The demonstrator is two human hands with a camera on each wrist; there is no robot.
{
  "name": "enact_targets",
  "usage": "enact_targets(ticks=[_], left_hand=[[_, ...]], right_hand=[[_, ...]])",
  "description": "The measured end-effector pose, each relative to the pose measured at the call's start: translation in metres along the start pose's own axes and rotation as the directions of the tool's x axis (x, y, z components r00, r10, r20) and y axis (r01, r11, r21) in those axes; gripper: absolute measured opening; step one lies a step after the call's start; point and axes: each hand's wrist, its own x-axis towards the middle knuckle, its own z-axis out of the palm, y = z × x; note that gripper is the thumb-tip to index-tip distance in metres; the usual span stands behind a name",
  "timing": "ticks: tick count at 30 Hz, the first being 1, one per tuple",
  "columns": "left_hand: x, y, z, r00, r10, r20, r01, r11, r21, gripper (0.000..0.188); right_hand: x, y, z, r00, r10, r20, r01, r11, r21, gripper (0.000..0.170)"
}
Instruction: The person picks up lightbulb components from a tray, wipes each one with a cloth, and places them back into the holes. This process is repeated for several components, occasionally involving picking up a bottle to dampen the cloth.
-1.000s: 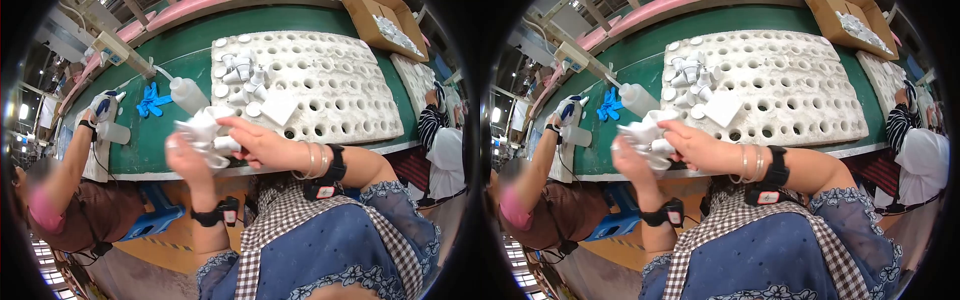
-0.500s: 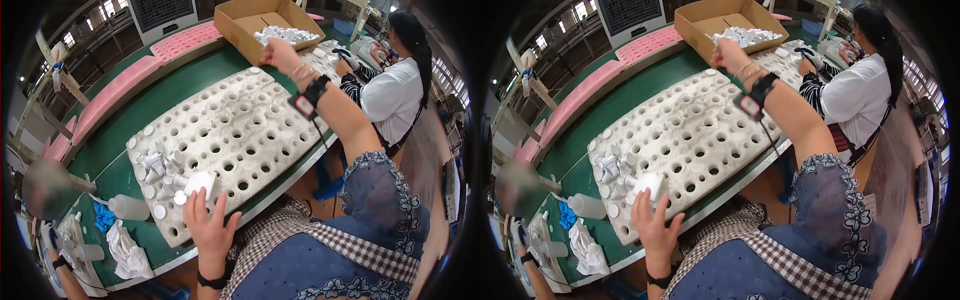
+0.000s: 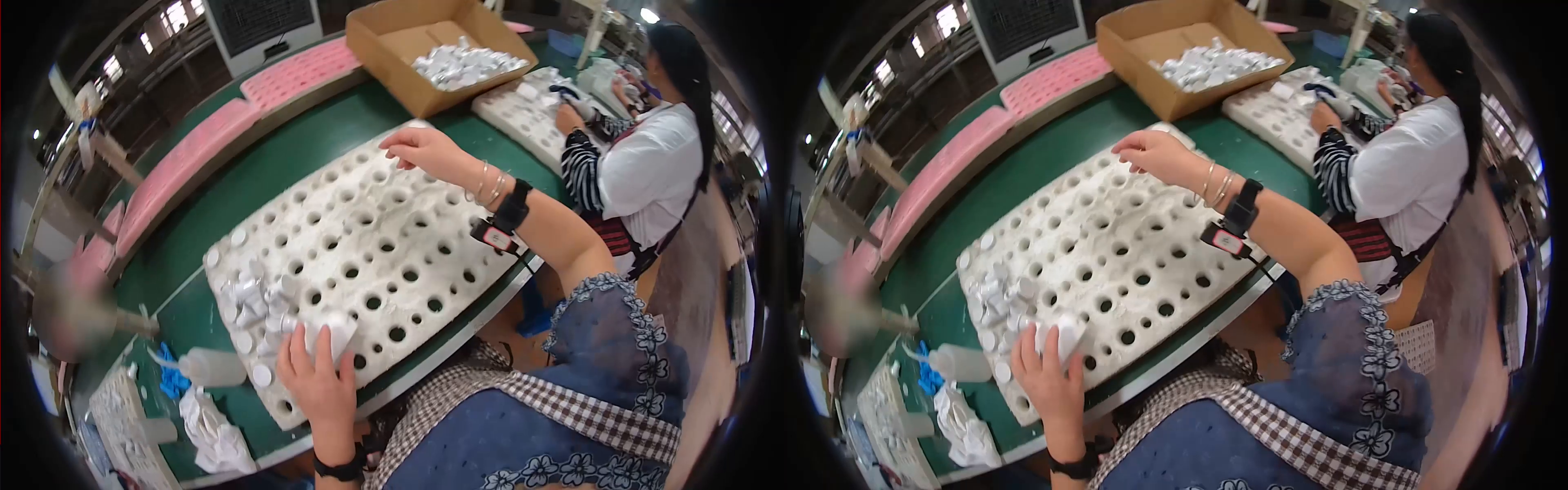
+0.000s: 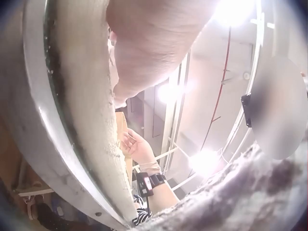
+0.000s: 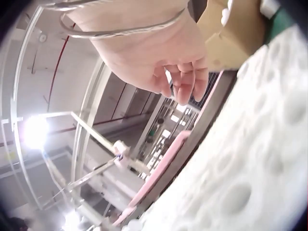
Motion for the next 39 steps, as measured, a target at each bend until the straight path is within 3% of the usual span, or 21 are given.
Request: enact_targets(ticks=[2, 4, 6, 7, 9, 15, 19, 23, 25, 26, 29, 30, 32, 34, 36, 38, 39], left_hand=[[0.002, -0.010, 0.001, 0.997, 0.056, 0.051, -0.056, 0.998, 0.003, 0.046], [0.001, -0.010, 0.000, 0.997, 0.055, 0.053, -0.053, 0.998, -0.038, 0.044], [-0.002, -0.009, -0.001, 0.999, 0.032, 0.021, -0.032, 0.999, -0.009, 0.044], [-0.003, -0.007, -0.003, 0.999, 0.018, -0.028, -0.020, 0.996, -0.091, 0.045], [-0.008, -0.008, -0.007, 0.996, 0.012, -0.090, -0.030, 0.980, -0.196, 0.047], [-0.035, -0.028, -0.005, 0.984, -0.159, -0.076, 0.128, 0.942, -0.309, 0.052], [-0.040, -0.030, -0.013, 0.982, -0.166, -0.088, 0.127, 0.932, -0.338, 0.050], [-0.040, -0.029, -0.008, 0.981, -0.145, -0.126, 0.093, 0.931, -0.353, 0.047], [-0.040, -0.028, -0.010, 0.979, -0.139, -0.148, 0.080, 0.934, -0.349, 0.047], [-0.040, -0.028, -0.010, 0.981, -0.142, -0.136, 0.084, 0.927, -0.365, 0.047], [-0.040, -0.027, -0.011, 0.979, -0.141, -0.145, 0.077, 0.924, -0.374, 0.047], [-0.040, -0.027, -0.010, 0.978, -0.136, -0.156, 0.069, 0.925, -0.373, 0.047], [-0.040, -0.027, -0.009, 0.977, -0.137, -0.165, 0.068, 0.929, -0.365, 0.046], [-0.041, -0.027, -0.009, 0.974, -0.150, -0.172, 0.081, 0.933, -0.350, 0.046], [-0.040, -0.027, -0.010, 0.977, -0.133, -0.168, 0.066, 0.933, -0.353, 0.047], [-0.040, -0.027, -0.010, 0.973, -0.140, -0.183, 0.070, 0.936, -0.346, 0.047], [-0.041, -0.028, -0.008, 0.976, -0.140, -0.169, 0.072, 0.932, -0.356, 0.047]], right_hand=[[-0.008, 0.008, 0.032, 0.989, -0.077, 0.128, 0.086, 0.994, -0.072, 0.026], [-0.021, -0.007, 0.058, 0.963, -0.055, 0.263, 0.075, 0.995, -0.066, 0.025], [-0.019, -0.019, 0.083, 0.920, -0.088, 0.381, 0.154, 0.977, -0.146, 0.025], [-0.019, -0.024, 0.097, 0.910, -0.100, 0.402, 0.165, 0.978, -0.131, 0.025], [-0.018, -0.035, 0.123, 0.814, -0.298, 0.499, 0.446, 0.871, -0.205, 0.026], [-0.005, -0.036, 0.186, 0.697, -0.411, 0.588, 0.635, 0.735, -0.238, 0.031], [-0.014, -0.033, 0.202, 0.648, -0.504, 0.571, 0.732, 0.619, -0.284, 0.032], [-0.016, -0.042, 0.205, 0.535, -0.657, 0.530, 0.834, 0.512, -0.207, 0.028], [-0.017, -0.048, 0.202, 0.546, -0.531, 0.648, 0.815, 0.517, -0.262, 0.028], [-0.018, -0.047, 0.201, 0.535, -0.543, 0.647, 0.823, 0.509, -0.254, 0.028], [-0.021, -0.051, 0.194, 0.641, -0.466, 0.610, 0.729, 0.619, -0.292, 0.029], [-0.025, -0.054, 0.187, 0.633, -0.476, 0.611, 0.737, 0.612, -0.287, 0.029], [-0.035, -0.058, 0.173, 0.776, -0.398, 0.489, 0.609, 0.672, -0.420, 0.027], [-0.053, -0.065, 0.150, 0.856, -0.366, 0.365, 0.486, 0.811, -0.327, 0.030], [-0.073, -0.070, 0.125, 0.931, -0.098, 0.351, 0.129, 0.989, -0.066, 0.032], [-0.094, -0.066, 0.102, 0.881, 0.150, 0.448, -0.222, 0.968, 0.113, 0.035], [-0.107, -0.057, 0.100, 0.877, 0.146, 0.458, -0.219, 0.970, 0.109, 0.035]])
